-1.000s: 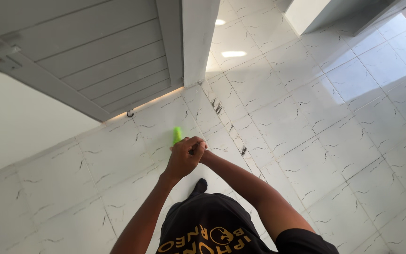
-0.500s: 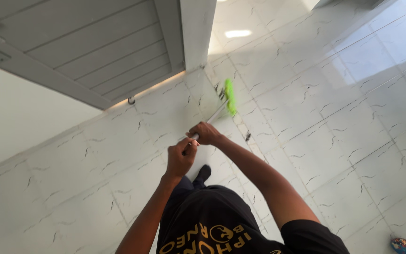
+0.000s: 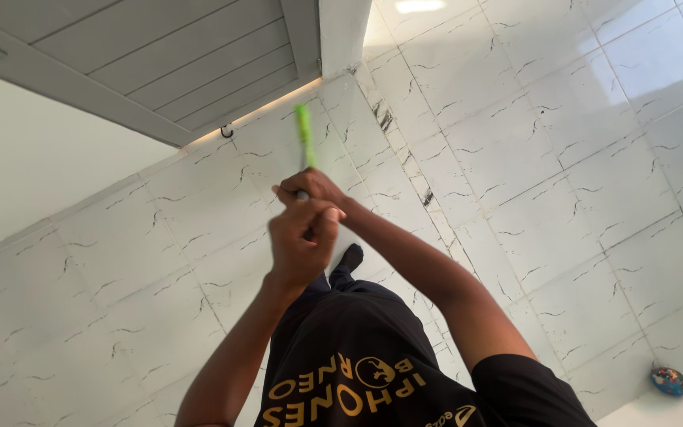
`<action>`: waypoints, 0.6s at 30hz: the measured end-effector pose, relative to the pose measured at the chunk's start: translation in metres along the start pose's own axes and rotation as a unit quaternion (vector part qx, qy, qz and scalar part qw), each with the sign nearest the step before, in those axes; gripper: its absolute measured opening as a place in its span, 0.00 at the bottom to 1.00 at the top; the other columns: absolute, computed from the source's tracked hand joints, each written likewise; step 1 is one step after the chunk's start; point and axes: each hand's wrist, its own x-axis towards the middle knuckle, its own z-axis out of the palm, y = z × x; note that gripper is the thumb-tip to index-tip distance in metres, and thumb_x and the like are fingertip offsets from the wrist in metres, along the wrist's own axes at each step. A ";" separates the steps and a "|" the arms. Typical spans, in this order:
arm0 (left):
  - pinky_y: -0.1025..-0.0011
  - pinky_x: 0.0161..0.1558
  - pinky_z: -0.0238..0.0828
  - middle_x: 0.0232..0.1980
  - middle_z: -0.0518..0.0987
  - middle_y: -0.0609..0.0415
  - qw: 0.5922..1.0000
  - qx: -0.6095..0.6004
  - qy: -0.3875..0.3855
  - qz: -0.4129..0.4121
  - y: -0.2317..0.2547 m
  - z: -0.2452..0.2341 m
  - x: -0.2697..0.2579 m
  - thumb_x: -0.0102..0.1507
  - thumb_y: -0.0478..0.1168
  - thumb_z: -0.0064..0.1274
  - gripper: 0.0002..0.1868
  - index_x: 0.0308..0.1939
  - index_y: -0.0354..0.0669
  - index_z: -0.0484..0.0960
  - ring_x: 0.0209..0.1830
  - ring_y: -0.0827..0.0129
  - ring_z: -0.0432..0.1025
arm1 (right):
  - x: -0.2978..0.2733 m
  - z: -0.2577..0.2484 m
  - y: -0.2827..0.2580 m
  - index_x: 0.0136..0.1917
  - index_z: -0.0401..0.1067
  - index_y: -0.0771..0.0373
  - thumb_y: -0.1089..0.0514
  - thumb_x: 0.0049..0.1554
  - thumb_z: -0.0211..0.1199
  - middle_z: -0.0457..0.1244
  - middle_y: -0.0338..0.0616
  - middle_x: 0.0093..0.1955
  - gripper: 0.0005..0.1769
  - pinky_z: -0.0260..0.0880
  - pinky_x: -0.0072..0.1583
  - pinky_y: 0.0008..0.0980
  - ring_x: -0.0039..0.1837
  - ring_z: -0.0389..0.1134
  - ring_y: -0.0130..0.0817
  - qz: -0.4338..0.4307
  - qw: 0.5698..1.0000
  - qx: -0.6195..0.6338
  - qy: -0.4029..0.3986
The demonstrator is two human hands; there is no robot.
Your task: The person sweeps a white tiled floor using a green broom with a long handle. They move systematically across the room, sweeping debris into a pile and maneuvering around a small colorful ball and a cardboard box.
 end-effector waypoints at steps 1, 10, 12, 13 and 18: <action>0.74 0.24 0.61 0.23 0.73 0.61 1.000 0.016 -0.022 0.015 -0.003 0.003 0.002 0.68 0.37 0.52 0.08 0.36 0.42 0.84 0.21 0.77 0.66 | 0.002 0.001 -0.004 0.24 0.64 0.65 0.58 0.61 0.63 0.56 0.41 0.20 0.25 0.53 0.30 0.37 0.22 0.53 0.32 0.018 1.000 0.000 -0.008; 0.66 0.28 0.68 0.19 0.74 0.51 0.990 0.068 -0.112 -0.055 -0.078 0.014 0.009 0.68 0.42 0.53 0.10 0.39 0.39 0.83 0.22 0.65 0.72 | 0.007 0.035 0.053 0.33 0.61 0.72 0.57 0.64 0.60 0.54 0.47 0.27 0.22 0.57 0.36 0.39 0.30 0.55 0.37 -0.055 0.997 0.057 0.001; 0.67 0.28 0.69 0.21 0.76 0.50 0.988 0.051 -0.126 -0.079 -0.089 0.008 0.011 0.68 0.42 0.53 0.10 0.40 0.39 0.83 0.22 0.64 0.73 | 0.008 0.036 0.075 0.42 0.72 0.78 0.55 0.64 0.57 0.62 0.54 0.35 0.21 0.62 0.38 0.38 0.34 0.64 0.39 -0.310 0.946 0.042 0.082; 0.67 0.27 0.69 0.23 0.78 0.50 0.987 0.035 -0.129 -0.084 -0.094 0.006 0.013 0.68 0.42 0.52 0.10 0.41 0.39 0.83 0.22 0.65 0.74 | 0.008 0.037 0.084 0.37 0.68 0.75 0.56 0.64 0.59 0.60 0.50 0.32 0.19 0.61 0.37 0.39 0.33 0.62 0.38 -0.178 0.983 0.029 0.021; 0.72 0.30 0.74 0.30 0.80 0.50 0.994 -0.016 -0.105 -0.034 -0.106 0.007 0.032 0.70 0.41 0.51 0.08 0.42 0.40 0.82 0.27 0.67 0.78 | 0.023 0.013 0.112 0.28 0.65 0.67 0.56 0.64 0.60 0.61 0.40 0.25 0.24 0.62 0.35 0.39 0.28 0.62 0.33 0.090 0.986 0.035 -0.133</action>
